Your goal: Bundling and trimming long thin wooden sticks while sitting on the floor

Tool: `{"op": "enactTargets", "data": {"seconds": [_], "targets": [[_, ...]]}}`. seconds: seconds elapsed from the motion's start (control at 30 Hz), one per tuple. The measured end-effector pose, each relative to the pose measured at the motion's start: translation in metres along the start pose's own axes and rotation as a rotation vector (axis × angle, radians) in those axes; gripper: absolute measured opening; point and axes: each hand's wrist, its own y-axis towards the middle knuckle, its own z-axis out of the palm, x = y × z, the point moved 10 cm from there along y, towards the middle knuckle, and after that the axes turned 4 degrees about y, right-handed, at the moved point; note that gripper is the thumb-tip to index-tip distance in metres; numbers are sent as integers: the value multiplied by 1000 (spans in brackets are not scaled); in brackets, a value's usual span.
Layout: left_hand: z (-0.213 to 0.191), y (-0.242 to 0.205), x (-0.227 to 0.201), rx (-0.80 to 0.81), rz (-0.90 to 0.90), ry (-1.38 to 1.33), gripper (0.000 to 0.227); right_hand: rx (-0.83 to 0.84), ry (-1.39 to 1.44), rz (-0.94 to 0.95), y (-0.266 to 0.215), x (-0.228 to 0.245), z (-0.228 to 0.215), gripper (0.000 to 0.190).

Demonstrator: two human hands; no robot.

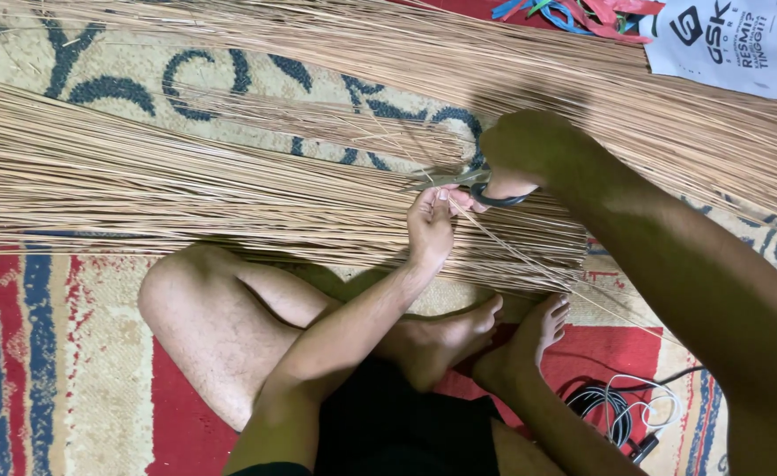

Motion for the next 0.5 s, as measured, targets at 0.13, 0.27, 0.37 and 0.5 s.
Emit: {"op": "enactTargets", "data": {"seconds": [0.13,0.27,0.37,0.5], "targets": [[-6,-2,14,2,-9,-12,28,-37,40,-242,23,-10,16,48],[-5,-1,15,24,-19,8,28,-101,72,-294,41,-15,34,40],[-7,3,12,15,-21,-29,29,-136,70,-273,41,-20,36,39],[-15,8,20,2,-16,-38,29,-178,178,-239,13,-46,9,32]]}}
